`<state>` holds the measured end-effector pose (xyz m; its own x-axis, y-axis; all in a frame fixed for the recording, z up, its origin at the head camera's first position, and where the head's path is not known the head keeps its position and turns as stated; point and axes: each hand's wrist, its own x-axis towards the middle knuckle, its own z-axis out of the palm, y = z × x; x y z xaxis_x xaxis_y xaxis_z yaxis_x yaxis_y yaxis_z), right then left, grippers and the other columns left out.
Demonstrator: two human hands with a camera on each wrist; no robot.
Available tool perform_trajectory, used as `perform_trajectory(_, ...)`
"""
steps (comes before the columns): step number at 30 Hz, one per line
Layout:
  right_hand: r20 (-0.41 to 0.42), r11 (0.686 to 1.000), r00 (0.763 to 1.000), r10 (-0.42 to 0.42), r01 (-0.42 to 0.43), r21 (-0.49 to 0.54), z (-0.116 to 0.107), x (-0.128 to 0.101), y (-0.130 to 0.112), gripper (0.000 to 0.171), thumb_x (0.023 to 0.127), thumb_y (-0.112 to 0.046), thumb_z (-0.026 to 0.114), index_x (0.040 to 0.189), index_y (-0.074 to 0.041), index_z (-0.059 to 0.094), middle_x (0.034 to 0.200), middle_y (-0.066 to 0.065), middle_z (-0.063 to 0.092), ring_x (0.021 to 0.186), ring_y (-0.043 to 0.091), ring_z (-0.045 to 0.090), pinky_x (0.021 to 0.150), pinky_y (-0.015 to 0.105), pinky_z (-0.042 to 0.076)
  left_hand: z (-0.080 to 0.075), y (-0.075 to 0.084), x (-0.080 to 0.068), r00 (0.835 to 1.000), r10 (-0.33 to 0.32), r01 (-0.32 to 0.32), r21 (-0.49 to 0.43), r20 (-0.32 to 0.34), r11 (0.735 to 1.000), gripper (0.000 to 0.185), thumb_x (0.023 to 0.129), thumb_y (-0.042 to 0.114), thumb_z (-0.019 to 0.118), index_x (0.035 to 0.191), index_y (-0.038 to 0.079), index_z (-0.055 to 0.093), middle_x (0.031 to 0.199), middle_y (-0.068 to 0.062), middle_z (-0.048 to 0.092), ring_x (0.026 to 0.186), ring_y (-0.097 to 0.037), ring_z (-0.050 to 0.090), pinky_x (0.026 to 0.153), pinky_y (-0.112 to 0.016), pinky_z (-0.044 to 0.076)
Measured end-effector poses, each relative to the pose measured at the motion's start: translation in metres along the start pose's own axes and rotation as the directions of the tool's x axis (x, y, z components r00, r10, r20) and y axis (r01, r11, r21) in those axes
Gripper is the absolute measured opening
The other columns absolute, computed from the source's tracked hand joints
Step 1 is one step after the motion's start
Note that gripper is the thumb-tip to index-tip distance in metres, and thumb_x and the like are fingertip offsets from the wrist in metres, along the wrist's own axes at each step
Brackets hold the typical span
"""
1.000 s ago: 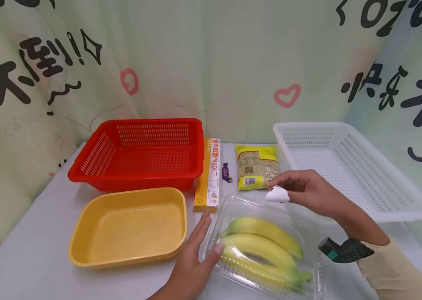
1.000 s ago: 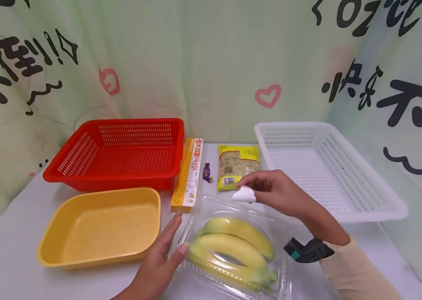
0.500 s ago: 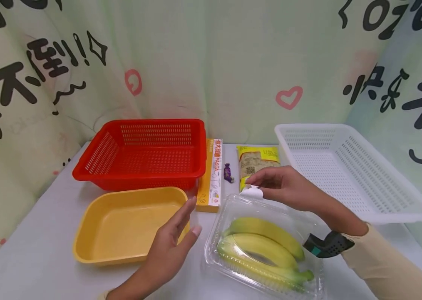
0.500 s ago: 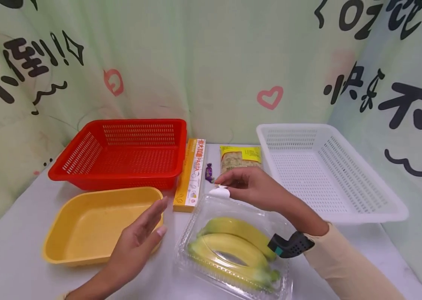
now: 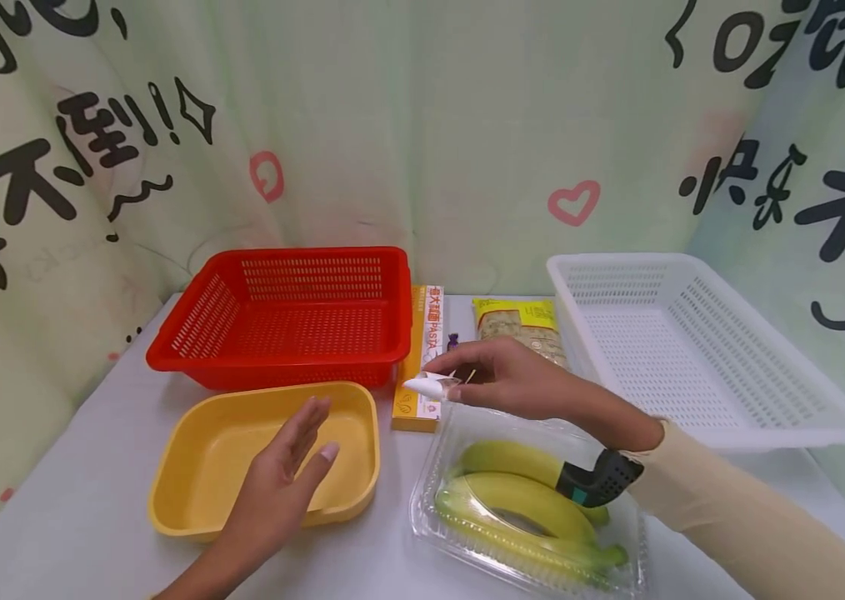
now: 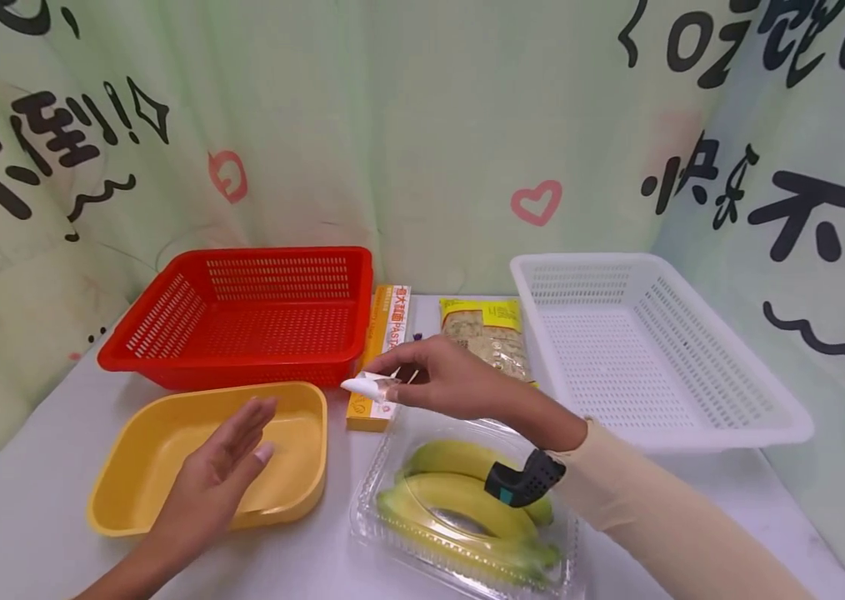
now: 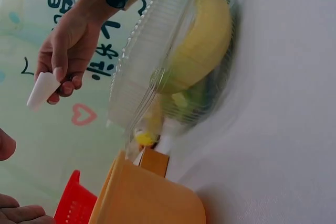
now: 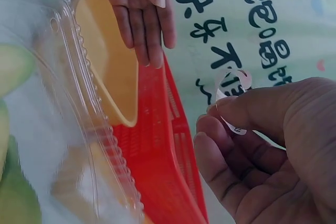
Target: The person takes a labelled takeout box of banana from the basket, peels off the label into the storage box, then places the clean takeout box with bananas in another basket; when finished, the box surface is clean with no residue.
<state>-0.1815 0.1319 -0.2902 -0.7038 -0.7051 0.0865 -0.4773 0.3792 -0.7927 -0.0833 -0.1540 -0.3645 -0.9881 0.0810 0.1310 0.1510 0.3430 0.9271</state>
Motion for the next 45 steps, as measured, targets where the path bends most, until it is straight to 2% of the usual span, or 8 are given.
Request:
perform_trajectory(5,0.040,1.000,0.999,0.005,-0.006,0.018,0.008,0.011,-0.002,0.030,0.094,-0.006,0.061,0.124,-0.006,0.067,0.107,0.003,0.068,0.084,0.018,0.064,0.074,0.034,0.057,-0.016,-0.007,0.000,0.999,-0.011,0.013,0.059,-0.032,0.998,0.064,0.099,0.026,0.059,0.152,0.005,0.029,0.152,-0.004,0.039,0.140,-0.020,0.033,0.105,-0.028,0.029)
perform_trajectory(10,0.062,0.998,0.997,-0.044,0.041,0.044,0.016,0.022,-0.001,0.026,0.098,-0.004,0.053,0.119,-0.003,0.068,0.107,0.004,0.069,0.082,0.015,0.067,0.077,0.037,0.058,-0.034,-0.014,0.006,0.992,-0.095,0.108,0.162,-0.082,0.981,0.063,0.101,0.031,0.055,0.153,0.008,0.029,0.153,-0.005,0.037,0.140,-0.020,0.032,0.105,-0.031,0.031)
perform_trajectory(18,0.092,0.995,0.991,-0.101,0.101,-0.002,0.028,0.037,-0.003,0.019,0.093,-0.010,0.066,0.111,-0.007,0.073,0.093,-0.004,0.070,0.076,0.014,0.060,0.066,0.027,0.055,-0.054,-0.022,0.005,0.978,-0.149,0.181,0.232,-0.147,0.956,0.065,0.100,0.044,0.049,0.153,0.011,0.029,0.153,-0.007,0.037,0.140,-0.022,0.033,0.101,-0.030,0.035)
perform_trajectory(25,0.108,0.996,0.994,-0.015,0.005,0.084,0.045,0.053,-0.003,0.023,0.090,-0.003,0.069,0.112,-0.004,0.070,0.095,0.000,0.070,0.085,0.012,0.066,0.080,0.025,0.055,-0.074,-0.035,-0.001,0.973,-0.110,0.168,0.295,-0.204,0.941,0.059,0.101,0.041,0.049,0.149,0.008,0.039,0.147,-0.013,0.045,0.134,-0.031,0.041,0.095,-0.017,0.037)
perform_trajectory(31,0.151,0.998,0.988,0.004,-0.013,0.058,0.056,0.063,-0.003,0.016,0.091,-0.004,0.067,0.106,-0.005,0.073,0.092,-0.002,0.070,0.080,0.013,0.064,0.076,0.025,0.056,-0.090,-0.045,-0.007,0.949,-0.066,0.194,0.406,-0.308,0.893,0.055,0.102,0.035,0.050,0.146,0.004,0.042,0.144,-0.019,0.047,0.131,-0.038,0.044,0.095,-0.039,0.041)
perform_trajectory(37,0.186,0.999,0.982,0.030,-0.035,0.023,0.063,0.070,-0.004,0.012,0.091,-0.005,0.068,0.101,-0.009,0.073,0.087,-0.003,0.068,0.072,0.016,0.060,0.067,0.026,0.056,-0.108,-0.052,-0.013,0.932,0.036,0.163,0.505,-0.360,0.848,0.053,0.099,0.027,0.058,0.143,0.001,0.045,0.140,-0.024,0.049,0.127,-0.045,0.044,0.096,-0.040,0.040)
perform_trajectory(41,0.192,1.000,0.981,0.017,-0.018,0.005,0.066,0.074,-0.005,0.013,0.090,-0.005,0.069,0.101,-0.009,0.073,0.086,-0.002,0.067,0.072,0.014,0.059,0.065,0.024,0.054,-0.116,-0.056,-0.015,0.937,-0.063,0.239,0.500,-0.343,0.833,0.062,0.099,0.033,0.057,0.147,0.000,0.037,0.146,-0.026,0.040,0.129,-0.051,0.037,0.091,-0.063,0.040)
perform_trajectory(45,0.201,1.000,0.980,-0.008,0.008,0.002,0.069,0.079,-0.007,0.013,0.089,-0.003,0.069,0.101,-0.007,0.072,0.085,0.000,0.066,0.075,0.013,0.058,0.067,0.023,0.054,-0.120,-0.061,-0.015,0.943,-0.163,0.292,0.493,-0.289,0.819,0.075,0.098,0.042,0.056,0.152,0.000,0.025,0.151,-0.027,0.029,0.130,-0.054,0.032,0.092,-0.067,0.038)
